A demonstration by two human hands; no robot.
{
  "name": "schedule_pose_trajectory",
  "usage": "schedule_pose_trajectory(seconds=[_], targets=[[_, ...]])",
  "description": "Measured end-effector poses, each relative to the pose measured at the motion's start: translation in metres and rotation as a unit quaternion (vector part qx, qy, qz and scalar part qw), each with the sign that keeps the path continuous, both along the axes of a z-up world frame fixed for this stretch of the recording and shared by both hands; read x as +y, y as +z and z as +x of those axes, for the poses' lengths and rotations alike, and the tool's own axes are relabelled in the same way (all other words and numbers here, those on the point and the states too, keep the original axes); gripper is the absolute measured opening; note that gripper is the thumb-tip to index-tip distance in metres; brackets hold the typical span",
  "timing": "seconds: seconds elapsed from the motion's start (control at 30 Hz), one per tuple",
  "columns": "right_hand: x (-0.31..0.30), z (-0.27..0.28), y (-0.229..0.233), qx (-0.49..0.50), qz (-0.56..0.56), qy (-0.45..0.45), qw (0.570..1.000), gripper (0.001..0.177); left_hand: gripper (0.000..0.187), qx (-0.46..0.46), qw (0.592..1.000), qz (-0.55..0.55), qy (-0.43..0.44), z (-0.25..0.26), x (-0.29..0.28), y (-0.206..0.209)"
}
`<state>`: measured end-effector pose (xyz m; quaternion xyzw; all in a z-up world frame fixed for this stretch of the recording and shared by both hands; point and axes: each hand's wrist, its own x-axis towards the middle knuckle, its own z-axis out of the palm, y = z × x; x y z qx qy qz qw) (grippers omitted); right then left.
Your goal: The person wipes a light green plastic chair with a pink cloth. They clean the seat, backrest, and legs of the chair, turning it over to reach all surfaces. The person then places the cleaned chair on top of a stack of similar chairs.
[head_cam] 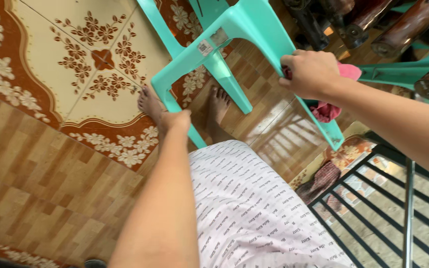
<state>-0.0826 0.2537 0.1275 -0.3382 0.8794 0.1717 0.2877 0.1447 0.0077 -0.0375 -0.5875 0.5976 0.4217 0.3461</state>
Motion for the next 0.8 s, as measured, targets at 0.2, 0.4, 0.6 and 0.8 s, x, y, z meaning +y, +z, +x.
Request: schedule_pose_trajectory(seconds=[0.2,0.4,0.6,0.8], targets=[[-0.006,-0.001,-0.001,-0.009,-0.002,0.017,1.000,0.042,0.123,0.134,0.970,-0.162,-0.121,0.013,-0.038,-0.111],[-0.014,0.003,0.005,-0.007,0.043,0.017,0.999,0.034,0.117,0.073,0.963,-0.171,-0.196,0.026,-0.035,-0.182],[-0.024,0.013,0.004,-0.002,0.009,0.042,0.999,0.034,0.032,0.011,0.998,-0.053,0.045,0.046,-0.003,-0.178],[-0.019,0.012,-0.002,0.015,0.005,0.027,1.000,0.030,0.016,0.075,0.989,-0.129,0.016,0.028,-0.012,-0.071]])
